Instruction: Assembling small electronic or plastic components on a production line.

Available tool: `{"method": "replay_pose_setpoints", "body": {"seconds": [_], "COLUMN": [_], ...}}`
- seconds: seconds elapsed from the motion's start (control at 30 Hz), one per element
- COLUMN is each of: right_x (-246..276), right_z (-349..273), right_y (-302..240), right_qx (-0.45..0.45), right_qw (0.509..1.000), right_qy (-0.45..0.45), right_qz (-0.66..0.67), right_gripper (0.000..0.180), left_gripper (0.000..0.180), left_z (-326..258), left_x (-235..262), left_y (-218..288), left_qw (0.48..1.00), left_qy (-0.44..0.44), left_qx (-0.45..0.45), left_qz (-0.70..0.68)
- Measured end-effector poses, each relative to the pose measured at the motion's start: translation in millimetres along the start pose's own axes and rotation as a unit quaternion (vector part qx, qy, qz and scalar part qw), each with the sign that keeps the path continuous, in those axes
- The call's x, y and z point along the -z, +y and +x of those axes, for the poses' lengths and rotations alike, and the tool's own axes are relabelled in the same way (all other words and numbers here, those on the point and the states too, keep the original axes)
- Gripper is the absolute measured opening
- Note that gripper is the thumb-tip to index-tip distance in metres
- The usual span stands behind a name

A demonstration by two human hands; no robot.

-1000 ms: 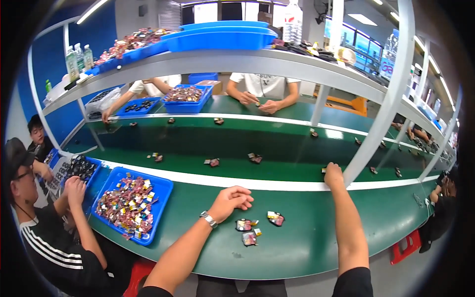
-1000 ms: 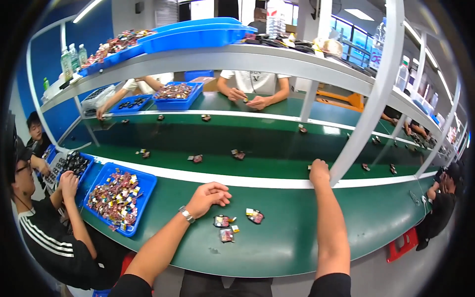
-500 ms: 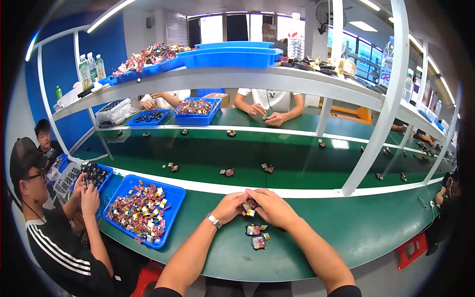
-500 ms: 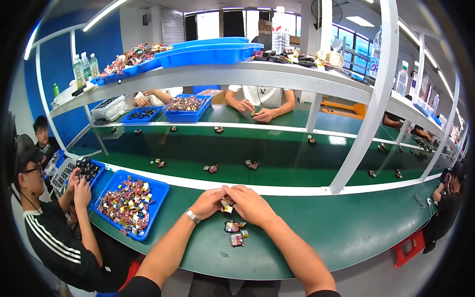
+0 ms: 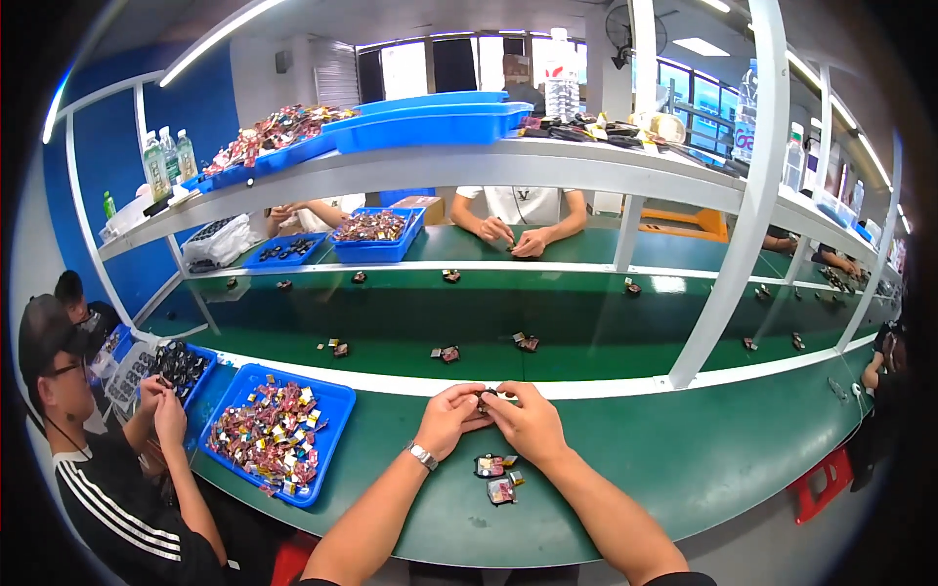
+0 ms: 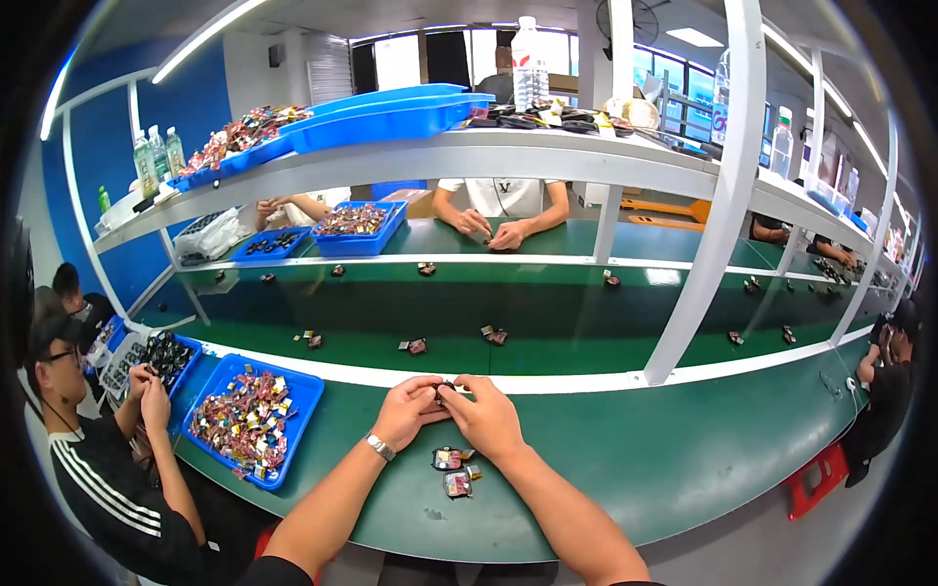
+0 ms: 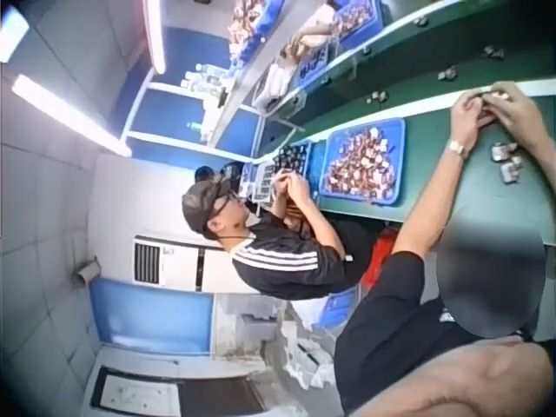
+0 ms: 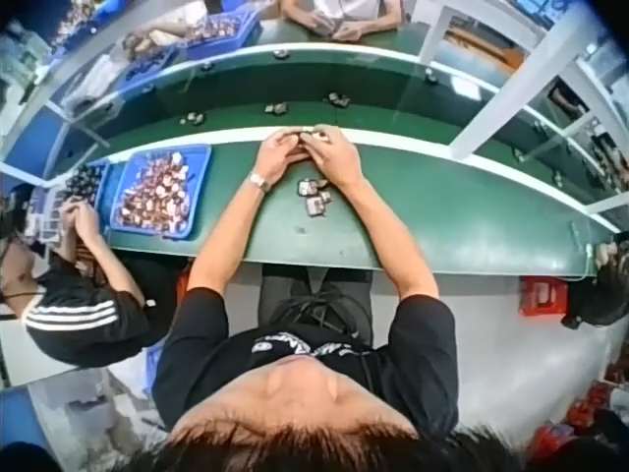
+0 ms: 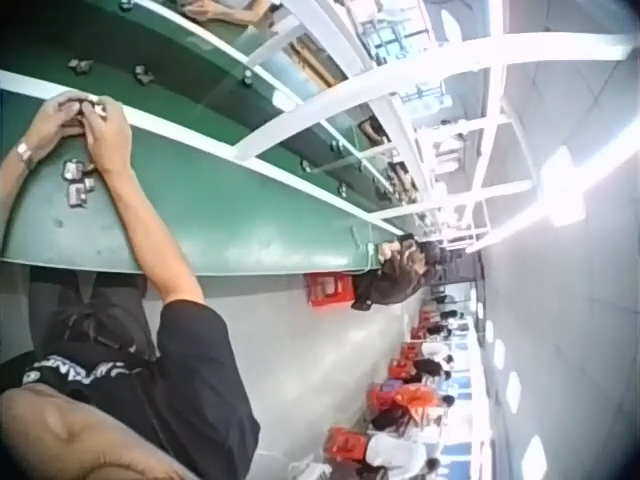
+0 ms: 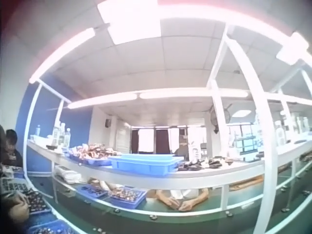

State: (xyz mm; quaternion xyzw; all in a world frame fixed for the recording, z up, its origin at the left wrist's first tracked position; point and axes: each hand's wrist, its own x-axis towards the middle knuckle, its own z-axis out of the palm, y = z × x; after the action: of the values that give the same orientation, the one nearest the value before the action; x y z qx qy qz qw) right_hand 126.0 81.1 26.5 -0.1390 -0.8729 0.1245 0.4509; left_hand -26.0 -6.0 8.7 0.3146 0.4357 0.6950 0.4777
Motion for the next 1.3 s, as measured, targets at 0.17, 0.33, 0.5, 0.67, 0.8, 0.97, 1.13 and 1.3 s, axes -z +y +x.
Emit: {"method": "replay_pose_setpoints", "body": {"seconds": [0.17, 0.33, 0.5, 0.67, 0.8, 0.97, 1.13, 1.3], "right_x": [2, 1, 1, 0, -1, 3, 8, 9], "right_z": [3, -1, -3, -5, -5, -5, -6, -9], "right_y": [6, 14, 18, 15, 17, 18, 18, 14], "right_qx": [0.068, 0.043, 0.012, -0.042, -0.054, -0.052, -0.054, -0.058], "right_qw": [0.997, 0.999, 0.997, 0.993, 0.993, 0.993, 0.983, 0.983], "right_qy": [0.004, -0.027, -0.063, -0.066, -0.051, -0.060, -0.101, -0.092], "right_qz": [-0.032, -0.005, 0.035, 0.084, 0.088, 0.087, 0.147, 0.146], "right_gripper": [0.025, 0.021, 0.019, 0.013, 0.010, 0.009, 0.009, 0.008], "left_gripper": [0.023, 0.024, 0.027, 0.031, 0.034, 0.033, 0.028, 0.026], "left_z": [0, 0, -1, -1, -3, -1, 3, 1], "left_x": [-4, -6, -5, 0, -3, -4, 3, 0], "left_y": [-4, -8, -5, -4, -3, -3, -8, -9], "left_qw": [1.000, 0.999, 0.998, 0.997, 0.995, 0.994, 0.993, 0.995], "left_qy": [0.002, -0.004, -0.022, -0.044, -0.056, -0.074, -0.082, -0.062], "left_qx": [0.002, 0.003, 0.025, 0.032, 0.030, 0.028, 0.033, 0.032], "left_qz": [0.002, 0.041, 0.057, 0.048, 0.080, 0.079, 0.081, 0.069]}}
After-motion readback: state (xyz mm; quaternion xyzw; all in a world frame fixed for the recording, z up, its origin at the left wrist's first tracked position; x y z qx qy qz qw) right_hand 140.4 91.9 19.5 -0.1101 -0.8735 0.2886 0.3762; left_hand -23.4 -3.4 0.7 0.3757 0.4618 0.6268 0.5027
